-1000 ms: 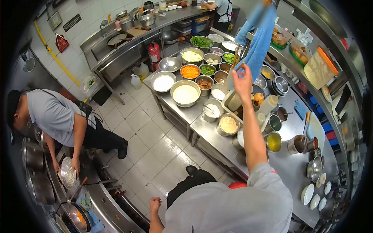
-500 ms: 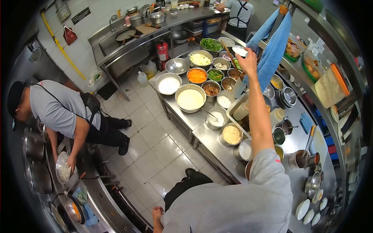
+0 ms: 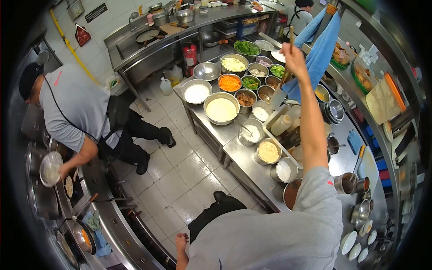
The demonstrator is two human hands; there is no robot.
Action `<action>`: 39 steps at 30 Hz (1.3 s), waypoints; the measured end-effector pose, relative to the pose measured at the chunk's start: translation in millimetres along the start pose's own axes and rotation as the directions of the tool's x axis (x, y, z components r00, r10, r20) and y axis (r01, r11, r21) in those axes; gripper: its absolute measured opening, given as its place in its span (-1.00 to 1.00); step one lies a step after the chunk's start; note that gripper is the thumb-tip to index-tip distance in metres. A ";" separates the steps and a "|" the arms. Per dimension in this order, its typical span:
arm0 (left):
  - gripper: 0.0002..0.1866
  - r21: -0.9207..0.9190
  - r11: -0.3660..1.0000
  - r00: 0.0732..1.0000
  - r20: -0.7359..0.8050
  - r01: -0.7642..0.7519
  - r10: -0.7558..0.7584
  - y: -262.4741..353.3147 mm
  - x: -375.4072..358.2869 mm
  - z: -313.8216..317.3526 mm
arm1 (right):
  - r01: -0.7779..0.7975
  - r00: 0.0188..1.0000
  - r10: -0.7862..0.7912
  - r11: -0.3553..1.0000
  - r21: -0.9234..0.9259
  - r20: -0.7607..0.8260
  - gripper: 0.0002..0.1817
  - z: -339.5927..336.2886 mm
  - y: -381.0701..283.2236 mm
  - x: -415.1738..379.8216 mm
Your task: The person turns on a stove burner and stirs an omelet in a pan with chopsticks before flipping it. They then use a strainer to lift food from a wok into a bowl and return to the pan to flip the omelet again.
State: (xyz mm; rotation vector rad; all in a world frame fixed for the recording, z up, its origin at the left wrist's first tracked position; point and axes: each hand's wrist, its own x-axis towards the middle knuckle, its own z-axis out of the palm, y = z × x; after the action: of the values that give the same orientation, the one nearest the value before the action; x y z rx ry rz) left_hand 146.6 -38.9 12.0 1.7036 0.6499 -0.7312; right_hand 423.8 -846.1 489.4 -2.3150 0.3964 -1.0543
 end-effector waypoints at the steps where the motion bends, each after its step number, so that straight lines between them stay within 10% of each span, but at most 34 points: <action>1: -0.84 0.023 1.000 1.000 -0.011 0.011 -0.011 3.1 1.5 -1.3 | 0.044 0.999 -0.045 0.999 -0.029 -0.015 -0.59 -15.1 -15.3 8.4; 5: -0.82 0.066 0.997 0.999 -0.034 0.039 -0.037 14.9 7.3 3.7 | 0.234 0.967 -0.221 0.967 0.103 -0.124 -0.60 -48.2 -71.9 15.2; 10: -0.80 -0.013 0.998 0.998 0.040 -0.055 0.056 55.9 0.4 30.9 | 0.256 0.966 -0.136 0.604 0.755 -0.219 -0.62 -33.3 -151.2 -20.3; 14: -0.71 -0.153 0.978 0.966 0.194 -0.143 0.172 157.7 -40.0 69.2 | 0.323 0.943 -0.309 0.751 0.576 -0.126 -0.70 46.4 -220.4 -112.5; 16: -0.60 -0.329 0.933 0.864 0.418 -0.142 0.279 226.3 -80.6 74.3 | 0.740 0.672 -0.678 0.592 0.320 -0.298 -0.74 114.0 -251.9 -180.6; 18: -0.52 -0.576 0.813 0.676 0.567 -0.084 0.471 286.1 -123.4 67.2 | 0.801 0.453 -0.875 0.316 0.509 -0.169 -0.80 158.3 -294.8 -256.8; 20: -0.46 -0.808 0.587 0.578 0.501 0.046 0.644 318.4 -143.8 51.5 | 0.739 0.239 -0.962 0.092 0.668 -0.132 -0.78 199.2 -337.6 -331.9; 23: -0.52 -0.883 0.456 0.741 0.378 0.108 0.555 357.9 -176.4 -16.6 | 0.628 0.049 -0.986 -0.092 0.773 -0.157 -0.73 230.8 -395.8 -399.9; 28: -0.70 -0.939 0.251 0.792 -0.037 -0.237 0.609 309.6 -136.0 -125.5 | 0.478 -0.109 -0.994 -0.076 0.875 -0.026 -0.52 258.9 -467.9 -453.9; 32: -0.79 -0.906 -0.118 0.718 -0.397 -0.407 0.572 282.6 -152.1 -213.6 | 0.418 -0.048 -0.995 0.061 0.906 0.089 -0.61 279.5 -505.9 -484.8; 36: -0.80 -0.775 -0.242 0.643 -0.623 -0.583 0.445 246.7 -171.3 -280.9 | -0.099 0.222 -0.894 0.376 0.921 0.389 -0.67 294.3 -527.7 -555.7; 38: -0.79 -0.706 -0.281 0.603 -0.705 -0.651 0.373 230.0 -181.3 -306.8 | -0.864 -0.264 -0.708 0.475 0.165 0.654 -0.56 313.6 -532.7 -574.6; 39: -0.79 -0.673 -0.280 0.586 -0.736 -0.684 0.339 218.4 -185.3 -317.9 | -0.835 -0.549 -0.633 0.388 -0.391 0.545 -0.49 317.3 -542.5 -581.0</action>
State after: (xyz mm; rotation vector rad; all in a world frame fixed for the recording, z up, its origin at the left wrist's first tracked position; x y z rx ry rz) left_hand 231.5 209.2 350.1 0.4339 0.2583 0.6981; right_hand 308.6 -19.7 298.7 -0.6343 -0.2303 1.5042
